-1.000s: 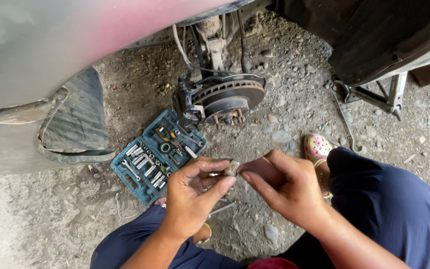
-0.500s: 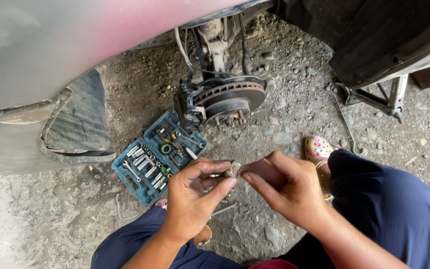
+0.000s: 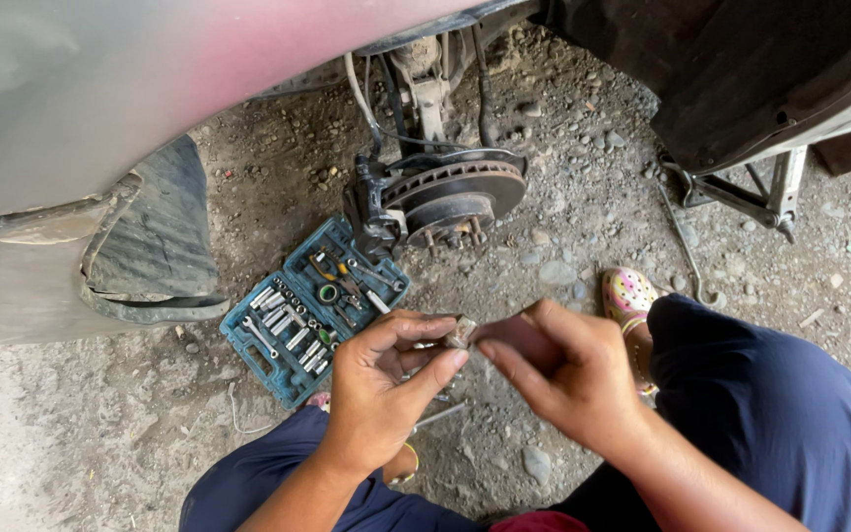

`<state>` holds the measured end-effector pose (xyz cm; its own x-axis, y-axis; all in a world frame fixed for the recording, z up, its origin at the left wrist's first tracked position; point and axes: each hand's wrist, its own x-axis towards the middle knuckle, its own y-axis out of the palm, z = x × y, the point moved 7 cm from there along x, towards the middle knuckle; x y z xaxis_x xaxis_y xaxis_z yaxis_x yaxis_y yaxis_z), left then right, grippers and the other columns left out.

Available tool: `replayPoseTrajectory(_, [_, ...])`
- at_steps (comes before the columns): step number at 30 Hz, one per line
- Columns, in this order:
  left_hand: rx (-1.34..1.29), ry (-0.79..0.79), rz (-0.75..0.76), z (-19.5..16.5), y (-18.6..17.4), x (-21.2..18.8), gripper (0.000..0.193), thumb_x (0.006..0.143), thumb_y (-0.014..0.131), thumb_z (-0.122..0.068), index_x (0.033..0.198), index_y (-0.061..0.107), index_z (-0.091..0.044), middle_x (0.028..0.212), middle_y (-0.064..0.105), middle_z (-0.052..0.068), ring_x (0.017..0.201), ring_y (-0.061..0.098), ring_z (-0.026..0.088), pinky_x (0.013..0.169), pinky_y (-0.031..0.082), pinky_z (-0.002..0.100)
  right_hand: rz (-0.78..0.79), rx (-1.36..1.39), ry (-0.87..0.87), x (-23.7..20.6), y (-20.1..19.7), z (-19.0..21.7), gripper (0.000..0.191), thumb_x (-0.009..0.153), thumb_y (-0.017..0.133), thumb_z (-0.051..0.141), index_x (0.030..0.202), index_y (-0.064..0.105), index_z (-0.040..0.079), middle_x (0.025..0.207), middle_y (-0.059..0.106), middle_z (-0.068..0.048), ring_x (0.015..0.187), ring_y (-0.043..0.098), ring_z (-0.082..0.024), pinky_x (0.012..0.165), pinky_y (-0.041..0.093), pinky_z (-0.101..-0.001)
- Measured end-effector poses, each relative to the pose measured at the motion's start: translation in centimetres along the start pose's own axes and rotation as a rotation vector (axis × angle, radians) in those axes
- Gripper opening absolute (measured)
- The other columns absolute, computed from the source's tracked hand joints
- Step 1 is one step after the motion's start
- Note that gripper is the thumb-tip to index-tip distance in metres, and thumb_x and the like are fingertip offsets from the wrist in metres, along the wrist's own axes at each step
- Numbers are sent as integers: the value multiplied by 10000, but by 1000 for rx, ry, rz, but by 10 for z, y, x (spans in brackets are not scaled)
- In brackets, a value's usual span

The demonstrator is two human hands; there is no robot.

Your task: The person sits on the ground beside a car with a wheel removed and repeatedly sands a small metal automotive component with a sheet of sandpaper, rotating the part to work different surfaces, with a socket set open on the ground nearby.

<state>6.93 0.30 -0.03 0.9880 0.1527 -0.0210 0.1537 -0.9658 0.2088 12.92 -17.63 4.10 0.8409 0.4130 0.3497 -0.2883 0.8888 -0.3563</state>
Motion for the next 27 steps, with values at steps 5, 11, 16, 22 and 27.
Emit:
replayPoseTrajectory(5, [-15,-43,-8,3,0,0,241,866,759,88,1099,706,58,1168,677,117,1068,707,175,931,618,308,1,-50,104,0,1,-7,334,793,869,109,711,555,28,644,688,-83,510,572,-85,465,441,-264])
replayPoseTrajectory(11, [-11,-47,-1,3,1,-1,243,865,759,91,1101,706,61,1169,670,114,1069,706,170,942,615,305,5,17,18,0,1,-1,300,838,835,106,757,555,36,787,760,-77,621,680,-58,527,496,-239])
replayPoseTrajectory(16, [-10,-61,-8,4,1,-2,241,858,760,92,1091,708,60,1174,668,113,1057,713,172,927,621,304,4,-5,77,-2,1,-6,263,815,850,101,759,604,25,716,735,-73,568,638,-78,499,469,-252])
replayPoseTrajectory(22, [-15,-61,-5,5,1,-2,242,858,761,94,1091,708,59,1166,672,113,1054,710,167,929,617,300,-2,3,38,-2,1,-2,233,840,836,97,798,618,25,744,732,-73,604,658,-72,526,487,-248])
replayPoseTrajectory(27, [-29,-68,-10,7,0,-2,249,856,763,97,1097,712,59,1157,677,110,1031,703,160,906,609,299,-13,64,2,-2,0,1,199,884,814,84,848,627,26,854,780,-81,726,732,-82,598,548,-248])
